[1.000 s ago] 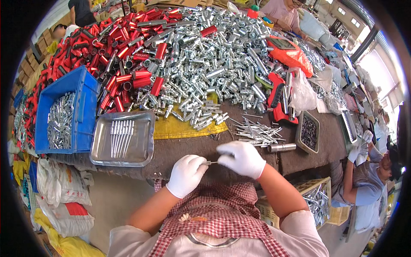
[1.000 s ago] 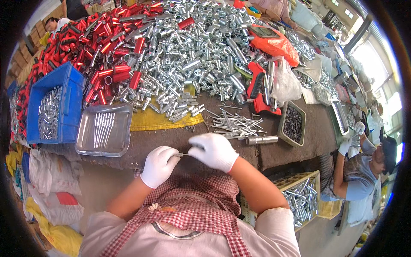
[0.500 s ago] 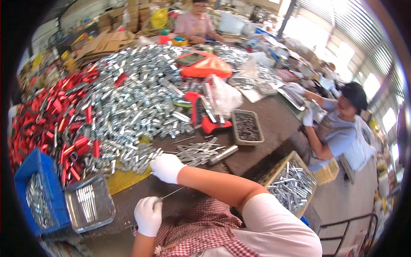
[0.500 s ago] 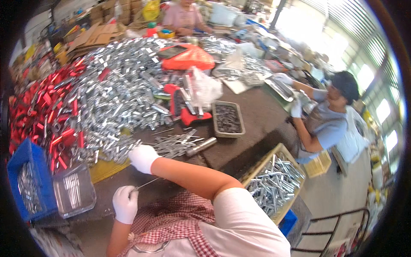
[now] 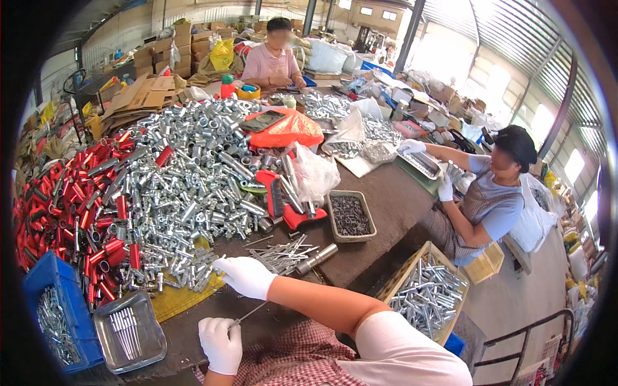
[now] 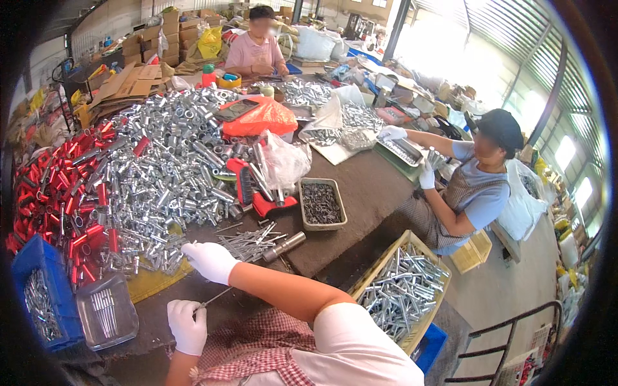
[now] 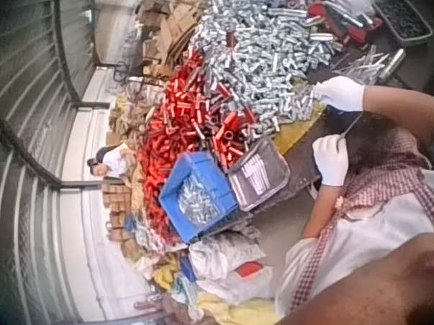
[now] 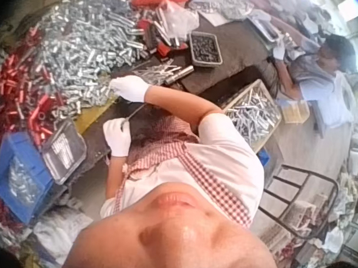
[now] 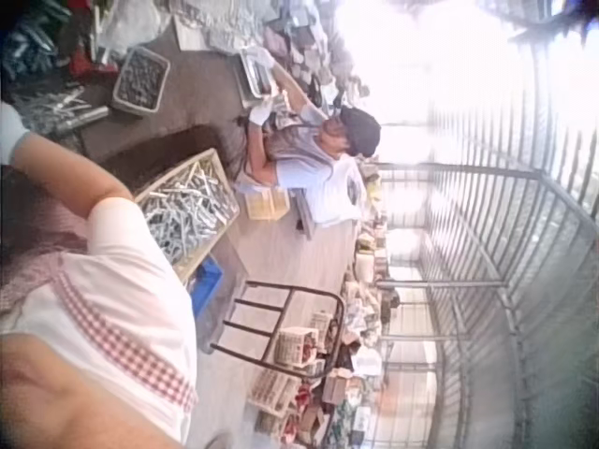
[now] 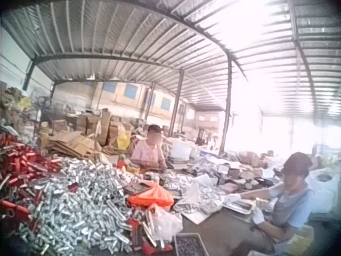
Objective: Assembling small silver hardware components by inserting pins into tubes at a workbench.
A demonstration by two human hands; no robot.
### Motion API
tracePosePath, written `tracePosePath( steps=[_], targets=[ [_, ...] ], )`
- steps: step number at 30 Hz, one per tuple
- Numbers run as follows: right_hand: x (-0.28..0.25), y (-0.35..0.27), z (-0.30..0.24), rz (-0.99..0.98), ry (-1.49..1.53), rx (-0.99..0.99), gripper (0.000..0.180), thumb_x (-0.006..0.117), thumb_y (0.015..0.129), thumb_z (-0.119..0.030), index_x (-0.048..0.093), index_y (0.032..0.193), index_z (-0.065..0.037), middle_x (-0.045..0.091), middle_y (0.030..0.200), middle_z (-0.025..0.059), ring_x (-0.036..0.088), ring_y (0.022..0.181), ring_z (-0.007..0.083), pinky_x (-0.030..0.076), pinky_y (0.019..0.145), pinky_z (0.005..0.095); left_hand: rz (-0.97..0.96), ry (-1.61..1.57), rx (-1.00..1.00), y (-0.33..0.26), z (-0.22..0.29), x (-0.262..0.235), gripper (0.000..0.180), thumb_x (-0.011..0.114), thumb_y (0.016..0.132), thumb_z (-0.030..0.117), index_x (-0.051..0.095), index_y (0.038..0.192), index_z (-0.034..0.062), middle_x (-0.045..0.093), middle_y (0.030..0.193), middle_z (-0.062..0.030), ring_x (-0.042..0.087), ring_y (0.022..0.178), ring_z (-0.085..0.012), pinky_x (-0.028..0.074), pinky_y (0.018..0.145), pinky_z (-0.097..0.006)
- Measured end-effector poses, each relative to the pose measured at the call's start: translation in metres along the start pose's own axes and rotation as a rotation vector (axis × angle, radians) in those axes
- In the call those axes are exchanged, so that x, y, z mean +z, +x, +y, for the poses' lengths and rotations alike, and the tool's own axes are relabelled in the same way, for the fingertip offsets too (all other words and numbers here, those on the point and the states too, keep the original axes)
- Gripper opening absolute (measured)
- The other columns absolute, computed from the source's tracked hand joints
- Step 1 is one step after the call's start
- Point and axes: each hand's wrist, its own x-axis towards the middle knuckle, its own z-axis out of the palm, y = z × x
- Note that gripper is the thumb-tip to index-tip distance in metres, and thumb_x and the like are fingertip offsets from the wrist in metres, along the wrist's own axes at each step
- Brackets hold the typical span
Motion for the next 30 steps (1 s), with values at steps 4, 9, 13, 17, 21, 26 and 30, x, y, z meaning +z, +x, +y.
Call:
tracePosePath(
  steps=[4, 9, 13, 17, 21, 26, 30],
  targets=[
    [-0.008, -0.023, 0.001, 0.031, 0.154, -0.126, 0.018, 0.066, 0.089, -0.012, 0.068, 0.106, -0.005, 0.070, 0.095, 0.0150, 0.068, 0.088, 0.0360, 0.055, 0.080, 0.0434, 0.010, 0.017, 0.017, 0.001, -0.001, -0.002, 0.011, 0.074, 0.073, 0.007, 0.064, 0.077, 0.0076, 0.063, 0.077, -0.0093, 0.058, 0.080, -0.0336, 0.044, 0.077, -0.047],
    [-0.016, -0.063, -0.014, -0.078, 0.266, -0.110, 0.019, 0.068, 0.089, -0.019, 0.073, 0.104, -0.007, 0.073, 0.098, 0.0135, 0.070, 0.090, 0.0329, 0.056, 0.080, 0.0412, -0.008, 0.037, 0.019, 0.004, -0.001, -0.001, 0.007, 0.074, 0.073, 0.011, 0.068, 0.075, 0.0093, 0.061, 0.076, -0.0085, 0.058, 0.080, -0.0334, 0.044, 0.076, -0.046],
    [-0.003, -0.077, -0.014, -0.130, 0.146, -0.133, 0.017, 0.071, 0.087, -0.025, 0.074, 0.097, -0.012, 0.074, 0.096, 0.0092, 0.071, 0.088, 0.0278, 0.056, 0.078, 0.0399, -0.040, 0.043, 0.000, 0.003, -0.003, 0.003, 0.007, 0.077, 0.071, 0.010, 0.071, 0.075, 0.0095, 0.062, 0.076, -0.0089, 0.058, 0.081, -0.0337, 0.045, 0.076, -0.046],
    [0.014, -0.068, -0.008, 0.096, 0.014, -0.449, 0.009, 0.072, 0.076, -0.022, 0.070, 0.082, -0.015, 0.068, 0.093, -0.0013, 0.065, 0.089, 0.0206, 0.054, 0.080, 0.0348, -0.053, 0.067, -0.005, 0.003, -0.005, 0.003, 0.009, 0.079, 0.070, 0.013, 0.072, 0.074, 0.0098, 0.062, 0.075, -0.0072, 0.058, 0.080, -0.0323, 0.046, 0.075, -0.045],
    [0.019, -0.063, -0.003, 0.031, -0.053, -0.524, 0.008, 0.071, 0.073, -0.022, 0.068, 0.077, -0.016, 0.063, 0.089, -0.0023, 0.059, 0.088, 0.0212, 0.050, 0.076, 0.0354, -0.087, 0.063, -0.021, 0.003, -0.008, 0.002, 0.010, 0.080, 0.070, 0.016, 0.072, 0.074, 0.0103, 0.062, 0.075, -0.0072, 0.058, 0.080, -0.0320, 0.046, 0.074, -0.045],
    [0.021, -0.065, -0.001, -0.003, -0.122, -0.544, 0.008, 0.071, 0.074, -0.023, 0.067, 0.075, -0.016, 0.062, 0.088, -0.0019, 0.058, 0.087, 0.0216, 0.049, 0.073, 0.0354, -0.101, 0.053, -0.019, 0.006, -0.009, 0.001, 0.012, 0.083, 0.069, 0.017, 0.073, 0.074, 0.0109, 0.061, 0.074, -0.0067, 0.058, 0.079, -0.0308, 0.045, 0.073, -0.044],
    [0.019, -0.068, -0.004, 0.010, -0.090, -0.531, 0.009, 0.071, 0.074, -0.023, 0.066, 0.075, -0.015, 0.062, 0.088, -0.0012, 0.059, 0.087, 0.0220, 0.050, 0.074, 0.0359, -0.100, 0.042, -0.023, 0.007, -0.011, 0.001, 0.012, 0.082, 0.069, 0.016, 0.073, 0.074, 0.0111, 0.060, 0.072, -0.0062, 0.058, 0.078, -0.0305, 0.045, 0.072, -0.044]
  ],
)
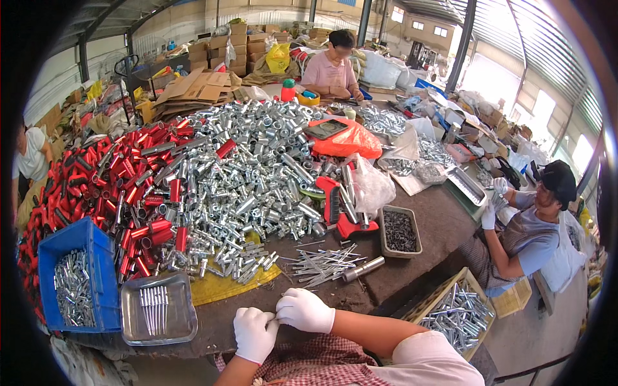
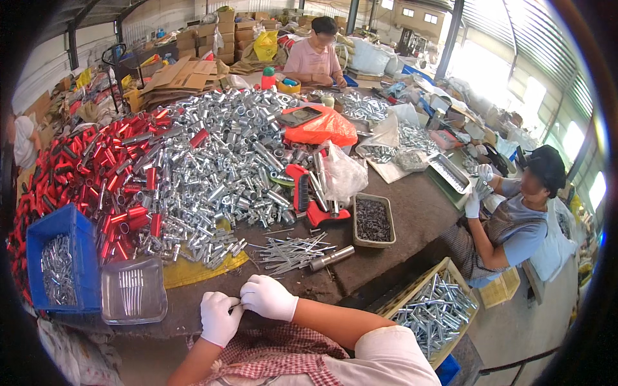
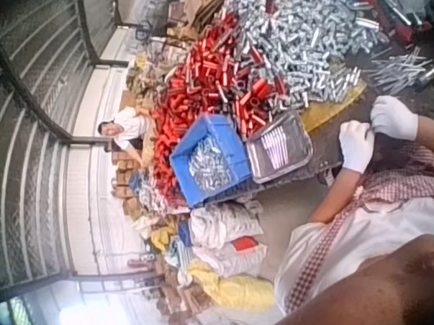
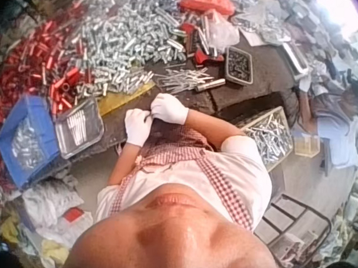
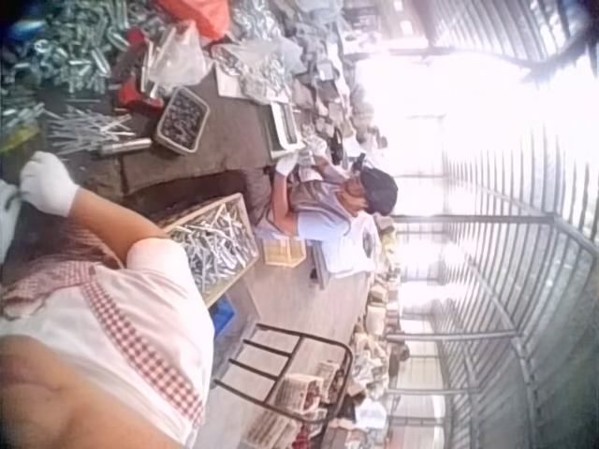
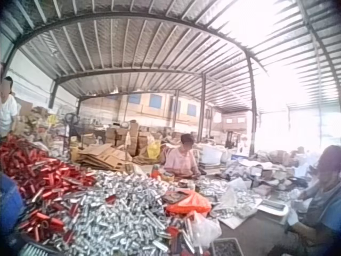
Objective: Assembling small silver hardware components by inserting pins into tubes at a workbench.
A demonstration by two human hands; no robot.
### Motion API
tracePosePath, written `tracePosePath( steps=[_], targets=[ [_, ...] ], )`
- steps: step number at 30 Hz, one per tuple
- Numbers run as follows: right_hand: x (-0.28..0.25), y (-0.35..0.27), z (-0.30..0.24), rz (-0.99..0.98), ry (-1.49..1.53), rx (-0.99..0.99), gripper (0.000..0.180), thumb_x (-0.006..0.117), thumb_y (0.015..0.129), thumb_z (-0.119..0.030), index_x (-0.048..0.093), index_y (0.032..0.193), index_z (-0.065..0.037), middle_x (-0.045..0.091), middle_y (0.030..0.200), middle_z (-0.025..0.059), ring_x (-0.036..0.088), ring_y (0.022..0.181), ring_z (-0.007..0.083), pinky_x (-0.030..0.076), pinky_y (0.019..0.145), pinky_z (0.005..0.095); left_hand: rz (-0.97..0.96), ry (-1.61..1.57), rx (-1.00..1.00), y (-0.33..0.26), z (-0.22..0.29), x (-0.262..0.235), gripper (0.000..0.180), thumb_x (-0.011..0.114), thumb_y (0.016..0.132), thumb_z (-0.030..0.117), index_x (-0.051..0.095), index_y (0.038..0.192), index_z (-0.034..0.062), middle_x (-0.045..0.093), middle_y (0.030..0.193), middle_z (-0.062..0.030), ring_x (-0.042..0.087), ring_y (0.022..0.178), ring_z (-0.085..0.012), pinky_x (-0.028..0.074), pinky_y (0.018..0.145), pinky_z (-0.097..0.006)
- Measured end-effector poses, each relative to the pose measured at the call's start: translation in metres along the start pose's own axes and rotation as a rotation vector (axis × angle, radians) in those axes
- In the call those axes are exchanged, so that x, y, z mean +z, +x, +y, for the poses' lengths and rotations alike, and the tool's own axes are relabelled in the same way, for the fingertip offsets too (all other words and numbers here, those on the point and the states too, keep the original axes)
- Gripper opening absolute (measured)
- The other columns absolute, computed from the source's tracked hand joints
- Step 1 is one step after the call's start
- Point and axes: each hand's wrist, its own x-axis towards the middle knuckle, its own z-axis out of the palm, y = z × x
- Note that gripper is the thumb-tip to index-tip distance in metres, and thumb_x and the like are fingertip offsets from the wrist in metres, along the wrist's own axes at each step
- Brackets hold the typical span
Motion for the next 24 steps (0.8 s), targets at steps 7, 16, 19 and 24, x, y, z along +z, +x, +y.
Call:
tracePosePath(
  steps=[7, 16, 19, 24],
  targets=[
    [0.001, -0.001, -0.005, 0.021, 0.031, 0.027, 0.009, 0.071, 0.073, -0.023, 0.067, 0.075, -0.014, 0.063, 0.088, -0.0003, 0.059, 0.085, 0.0227, 0.051, 0.076, 0.0360, 0.016, -0.030, 0.015, -0.004, 0.001, -0.001, 0.010, 0.081, 0.069, 0.016, 0.072, 0.073, 0.0114, 0.060, 0.071, -0.0061, 0.057, 0.077, -0.0302, 0.045, 0.072, -0.044],
    [-0.011, 0.006, -0.009, -0.121, -0.098, 0.040, 0.012, 0.067, 0.072, -0.026, 0.064, 0.065, -0.017, 0.061, 0.074, 0.0014, 0.062, 0.078, 0.0224, 0.049, 0.074, 0.0373, 0.004, -0.023, 0.026, -0.003, -0.005, 0.004, 0.007, 0.075, 0.074, 0.014, 0.069, 0.074, 0.0110, 0.059, 0.076, -0.0102, 0.056, 0.080, -0.0343, 0.046, 0.072, -0.046],
    [-0.027, 0.011, -0.011, -0.024, -0.025, 0.097, 0.010, 0.071, 0.073, -0.023, 0.067, 0.070, -0.015, 0.066, 0.079, 0.0003, 0.063, 0.079, 0.0220, 0.048, 0.074, 0.0368, 0.045, -0.033, 0.007, 0.000, -0.003, 0.002, 0.007, 0.076, 0.076, 0.015, 0.070, 0.076, 0.0109, 0.059, 0.076, -0.0080, 0.057, 0.081, -0.0323, 0.046, 0.075, -0.045],
    [-0.015, -0.003, 0.005, 0.170, 0.101, 0.196, 0.016, 0.080, 0.067, -0.011, 0.070, 0.080, -0.013, 0.068, 0.088, 0.0007, 0.064, 0.084, 0.0242, 0.051, 0.076, 0.0381, 0.043, -0.055, -0.050, 0.000, -0.006, 0.002, 0.006, 0.078, 0.072, 0.014, 0.073, 0.075, 0.0116, 0.060, 0.075, -0.0057, 0.058, 0.081, -0.0300, 0.047, 0.075, -0.043]
  ],
)
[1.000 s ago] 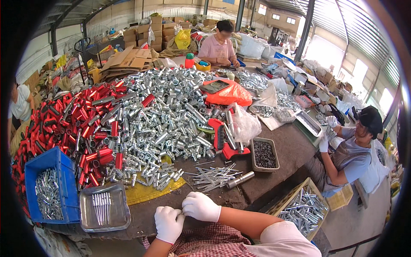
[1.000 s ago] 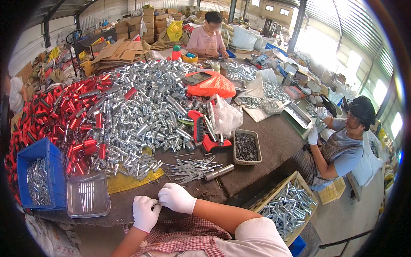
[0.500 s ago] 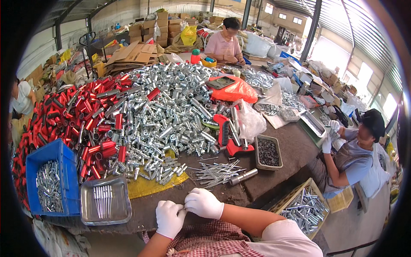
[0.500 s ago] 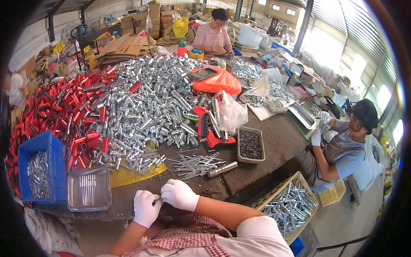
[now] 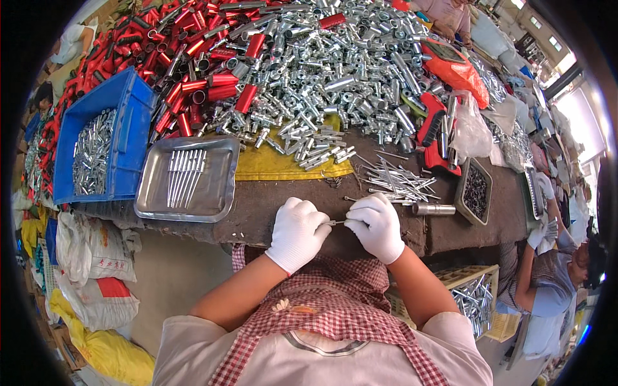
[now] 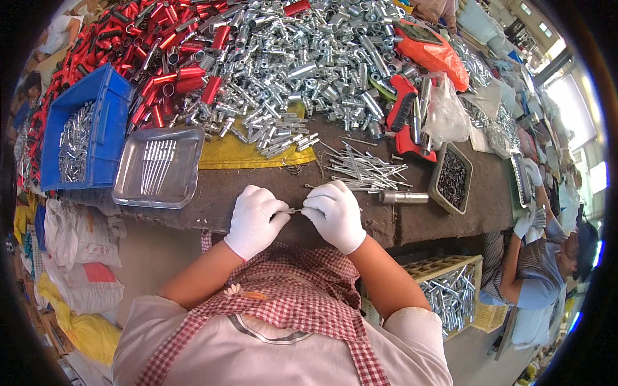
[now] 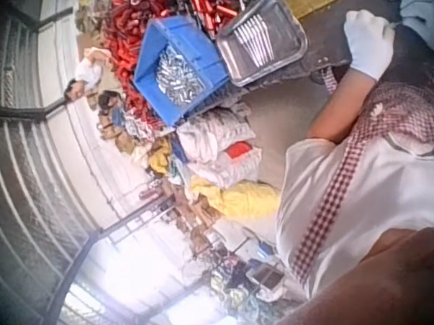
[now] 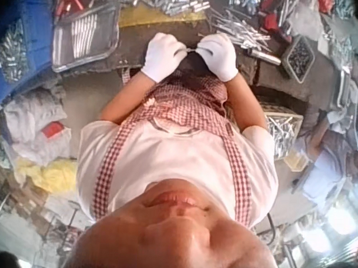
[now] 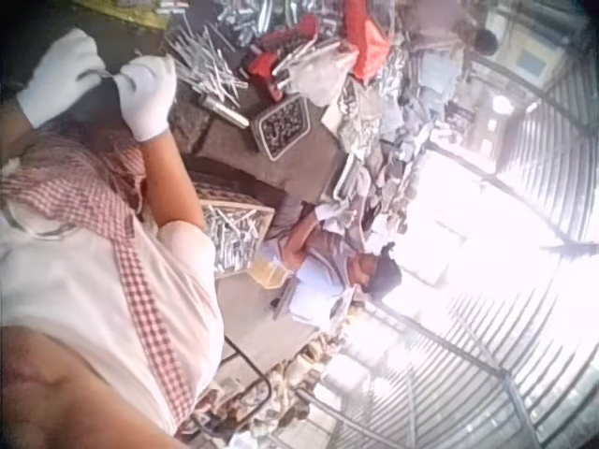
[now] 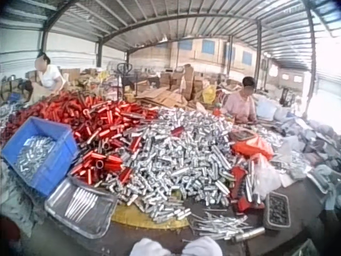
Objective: Assembling small silver hardware components by inserting pins into tubes at a workbench.
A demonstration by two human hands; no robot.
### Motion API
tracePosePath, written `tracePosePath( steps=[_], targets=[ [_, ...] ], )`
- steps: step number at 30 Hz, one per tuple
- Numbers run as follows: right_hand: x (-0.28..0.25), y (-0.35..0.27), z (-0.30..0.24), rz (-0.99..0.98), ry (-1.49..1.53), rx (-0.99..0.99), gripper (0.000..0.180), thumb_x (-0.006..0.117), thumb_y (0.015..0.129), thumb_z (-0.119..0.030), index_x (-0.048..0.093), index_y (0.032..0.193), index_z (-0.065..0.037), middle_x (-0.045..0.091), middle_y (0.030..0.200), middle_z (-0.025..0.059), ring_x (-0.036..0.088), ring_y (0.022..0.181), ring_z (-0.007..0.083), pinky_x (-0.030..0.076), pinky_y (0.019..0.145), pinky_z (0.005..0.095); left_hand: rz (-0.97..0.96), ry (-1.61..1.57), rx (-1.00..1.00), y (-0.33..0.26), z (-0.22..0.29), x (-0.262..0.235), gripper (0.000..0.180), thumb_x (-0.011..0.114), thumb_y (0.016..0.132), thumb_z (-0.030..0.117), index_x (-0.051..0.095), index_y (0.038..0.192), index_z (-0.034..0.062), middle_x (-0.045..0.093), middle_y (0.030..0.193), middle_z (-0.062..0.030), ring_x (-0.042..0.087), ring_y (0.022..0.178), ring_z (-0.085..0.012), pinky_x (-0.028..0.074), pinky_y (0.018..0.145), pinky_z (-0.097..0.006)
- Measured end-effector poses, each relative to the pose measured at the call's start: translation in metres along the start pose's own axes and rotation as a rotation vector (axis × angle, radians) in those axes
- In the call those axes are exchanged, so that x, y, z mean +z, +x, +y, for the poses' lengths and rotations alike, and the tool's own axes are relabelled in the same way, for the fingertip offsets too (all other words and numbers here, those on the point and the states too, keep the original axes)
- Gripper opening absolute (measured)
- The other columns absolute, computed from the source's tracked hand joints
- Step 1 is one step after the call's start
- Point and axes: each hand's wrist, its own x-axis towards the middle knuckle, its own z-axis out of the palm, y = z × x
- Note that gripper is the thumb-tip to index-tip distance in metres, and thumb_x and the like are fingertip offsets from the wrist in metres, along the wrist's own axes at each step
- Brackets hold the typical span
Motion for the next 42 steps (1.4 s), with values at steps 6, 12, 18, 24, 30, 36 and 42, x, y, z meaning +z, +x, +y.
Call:
tracePosePath(
  steps=[6, 12, 18, 24, 30, 36, 42],
  targets=[
    [0.010, 0.009, -0.015, -0.131, -0.098, -0.211, 0.008, 0.071, 0.069, -0.020, 0.066, 0.074, -0.015, 0.064, 0.083, -0.0013, 0.062, 0.080, 0.0218, 0.049, 0.073, 0.0366, 0.010, 0.000, 0.039, -0.004, 0.002, 0.001, 0.010, 0.076, 0.071, 0.011, 0.071, 0.079, 0.0108, 0.060, 0.076, -0.0066, 0.058, 0.081, -0.0313, 0.047, 0.075, -0.044],
    [0.009, 0.007, -0.024, -0.416, -0.283, -0.057, 0.009, 0.065, 0.072, -0.023, 0.066, 0.066, -0.016, 0.061, 0.077, 0.0016, 0.061, 0.085, 0.0227, 0.050, 0.075, 0.0367, -0.070, 0.015, 0.055, -0.006, 0.003, -0.001, 0.014, 0.079, 0.068, 0.012, 0.068, 0.077, 0.0083, 0.061, 0.079, -0.0107, 0.057, 0.083, -0.0347, 0.046, 0.077, -0.048],
    [0.014, 0.030, -0.031, -0.602, -0.350, 0.038, 0.011, 0.068, 0.080, -0.022, 0.076, 0.080, -0.015, 0.067, 0.093, 0.0043, 0.061, 0.095, 0.0252, 0.051, 0.079, 0.0369, -0.098, 0.032, 0.022, -0.002, 0.014, -0.011, 0.011, 0.077, 0.070, 0.006, 0.072, 0.080, 0.0061, 0.058, 0.077, -0.0103, 0.055, 0.082, -0.0342, 0.043, 0.075, -0.046],
    [0.006, 0.014, -0.023, -0.407, -0.296, 0.075, 0.012, 0.070, 0.078, -0.027, 0.071, 0.076, -0.016, 0.063, 0.088, 0.0022, 0.059, 0.094, 0.0237, 0.049, 0.078, 0.0374, -0.080, 0.043, 0.034, 0.004, 0.015, -0.001, 0.007, 0.073, 0.071, 0.002, 0.071, 0.076, 0.0050, 0.058, 0.077, -0.0106, 0.054, 0.083, -0.0328, 0.043, 0.076, -0.045],
    [0.017, -0.014, -0.028, -0.284, -0.316, -0.115, 0.012, 0.067, 0.078, -0.027, 0.068, 0.074, -0.016, 0.058, 0.086, 0.0005, 0.056, 0.092, 0.0221, 0.045, 0.082, 0.0356, -0.050, 0.042, 0.056, -0.003, 0.011, 0.000, 0.005, 0.072, 0.071, 0.004, 0.071, 0.075, 0.0072, 0.058, 0.074, -0.0086, 0.054, 0.080, -0.0309, 0.042, 0.073, -0.044],
    [0.018, -0.021, -0.026, -0.177, -0.191, -0.049, 0.010, 0.069, 0.076, -0.022, 0.068, 0.074, -0.012, 0.060, 0.088, 0.0031, 0.056, 0.095, 0.0252, 0.047, 0.084, 0.0385, -0.104, 0.135, 0.061, 0.001, 0.020, -0.003, 0.010, 0.072, 0.074, 0.009, 0.072, 0.083, 0.0065, 0.057, 0.078, -0.0106, 0.053, 0.082, -0.0310, 0.042, 0.073, -0.044],
    [0.006, -0.019, -0.023, -0.033, 0.048, -0.024, 0.012, 0.072, 0.074, -0.018, 0.070, 0.082, -0.009, 0.066, 0.100, 0.0052, 0.060, 0.097, 0.0296, 0.050, 0.085, 0.0429, -0.011, 0.251, 0.193, -0.002, 0.015, 0.009, 0.011, 0.072, 0.074, 0.012, 0.071, 0.082, 0.0058, 0.055, 0.076, -0.0114, 0.053, 0.081, -0.0320, 0.042, 0.071, -0.047]
  ],
)
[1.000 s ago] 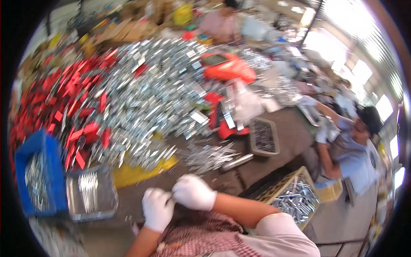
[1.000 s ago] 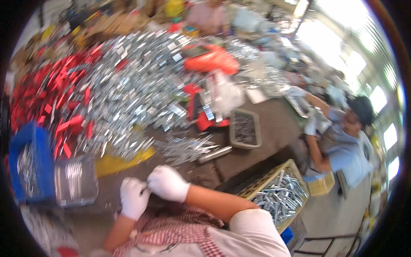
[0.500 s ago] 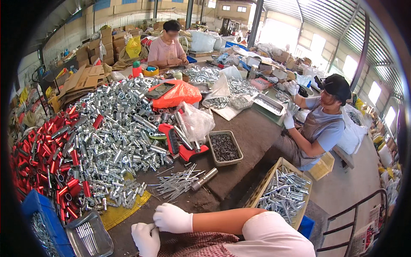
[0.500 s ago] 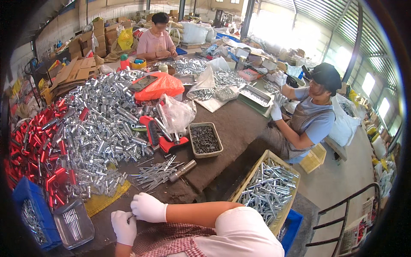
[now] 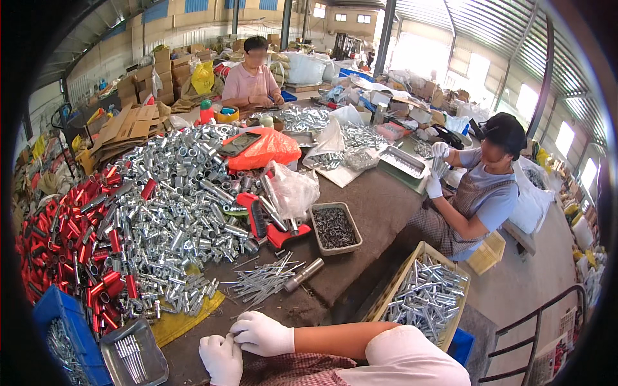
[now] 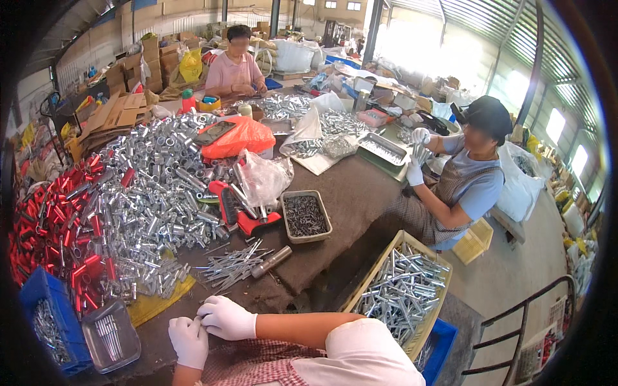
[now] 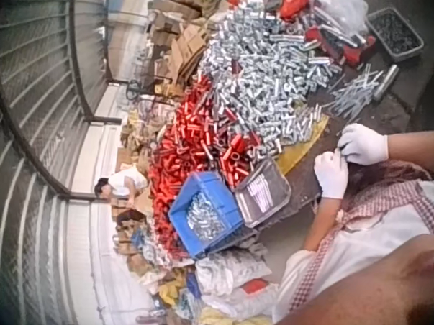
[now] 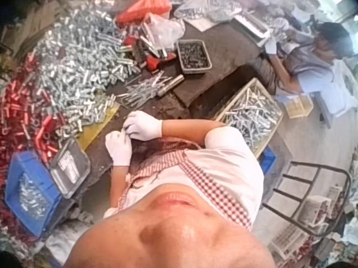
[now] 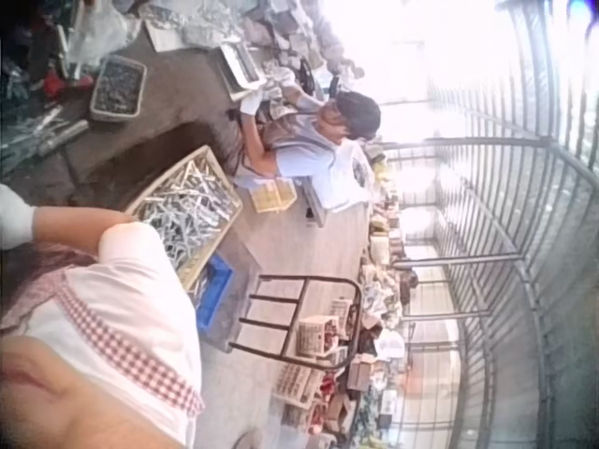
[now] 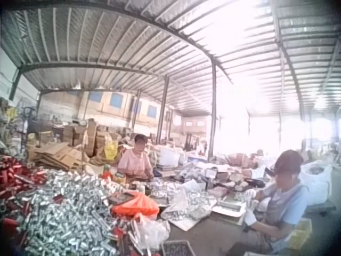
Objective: Assembling small silver hardware components by inserting pins into tubes at a workbench.
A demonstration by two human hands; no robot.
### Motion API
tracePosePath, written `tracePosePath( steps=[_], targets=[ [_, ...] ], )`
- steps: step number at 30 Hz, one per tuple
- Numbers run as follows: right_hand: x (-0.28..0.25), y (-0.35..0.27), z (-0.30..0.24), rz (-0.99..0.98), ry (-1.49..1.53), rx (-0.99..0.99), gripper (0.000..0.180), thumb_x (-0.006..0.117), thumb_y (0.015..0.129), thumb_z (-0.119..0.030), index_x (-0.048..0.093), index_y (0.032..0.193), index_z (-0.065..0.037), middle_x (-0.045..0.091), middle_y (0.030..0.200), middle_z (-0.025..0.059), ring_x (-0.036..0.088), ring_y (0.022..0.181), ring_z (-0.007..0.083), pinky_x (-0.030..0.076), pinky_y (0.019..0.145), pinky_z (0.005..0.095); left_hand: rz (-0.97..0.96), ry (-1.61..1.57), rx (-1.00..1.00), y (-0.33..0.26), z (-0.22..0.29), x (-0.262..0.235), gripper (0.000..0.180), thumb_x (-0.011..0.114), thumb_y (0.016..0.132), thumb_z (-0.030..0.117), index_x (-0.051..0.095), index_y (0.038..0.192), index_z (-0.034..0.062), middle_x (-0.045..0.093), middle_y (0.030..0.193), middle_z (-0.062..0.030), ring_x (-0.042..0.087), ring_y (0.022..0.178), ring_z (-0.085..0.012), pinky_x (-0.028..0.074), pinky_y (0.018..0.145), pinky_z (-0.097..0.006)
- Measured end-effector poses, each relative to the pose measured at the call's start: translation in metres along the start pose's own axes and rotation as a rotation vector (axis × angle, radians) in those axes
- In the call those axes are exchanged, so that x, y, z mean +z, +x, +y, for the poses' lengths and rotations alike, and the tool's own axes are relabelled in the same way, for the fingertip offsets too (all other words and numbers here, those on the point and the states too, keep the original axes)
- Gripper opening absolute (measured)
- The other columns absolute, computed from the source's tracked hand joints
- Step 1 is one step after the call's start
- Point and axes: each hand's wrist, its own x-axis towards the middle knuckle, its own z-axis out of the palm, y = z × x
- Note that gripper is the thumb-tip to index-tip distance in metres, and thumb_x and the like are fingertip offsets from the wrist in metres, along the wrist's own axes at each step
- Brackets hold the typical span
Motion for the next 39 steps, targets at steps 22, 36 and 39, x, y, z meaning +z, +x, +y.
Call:
tracePosePath(
  steps=[22, 36, 39],
  targets=[
    [0.023, 0.026, -0.054, -0.036, 0.566, 0.522, 0.017, 0.059, 0.096, -0.009, 0.069, 0.107, -0.002, 0.070, 0.092, 0.0159, 0.070, 0.084, 0.0263, 0.055, 0.079, 0.0350, 0.220, -1.214, -0.608, -0.018, -0.010, -0.058, 0.045, 0.073, 0.087, 0.000, 0.052, 0.126, -0.0050, 0.071, 0.094, -0.0120, 0.066, 0.080, -0.0152, 0.054, 0.072, -0.029],
    [0.026, 0.022, -0.041, -0.012, 0.531, 0.578, 0.016, 0.066, 0.089, -0.002, 0.071, 0.103, 0.004, 0.073, 0.093, 0.0133, 0.070, 0.086, 0.0202, 0.055, 0.081, 0.0302, 0.016, 0.087, -0.820, -0.013, -0.215, -0.209, 0.027, 0.058, 0.091, 0.020, 0.069, 0.106, -0.0010, 0.067, 0.098, -0.0289, 0.064, 0.096, -0.0451, 0.052, 0.083, -0.048],
    [0.012, 0.015, -0.034, 0.044, 0.499, 0.567, 0.019, 0.058, 0.090, 0.002, 0.067, 0.107, 0.006, 0.070, 0.089, 0.0094, 0.064, 0.079, 0.0135, 0.052, 0.073, 0.0268, -0.207, 0.256, -0.916, -0.030, -0.253, -0.186, 0.029, 0.058, 0.091, 0.025, 0.073, 0.100, 0.0020, 0.067, 0.095, -0.0278, 0.066, 0.093, -0.0436, 0.052, 0.084, -0.048]
  ],
)
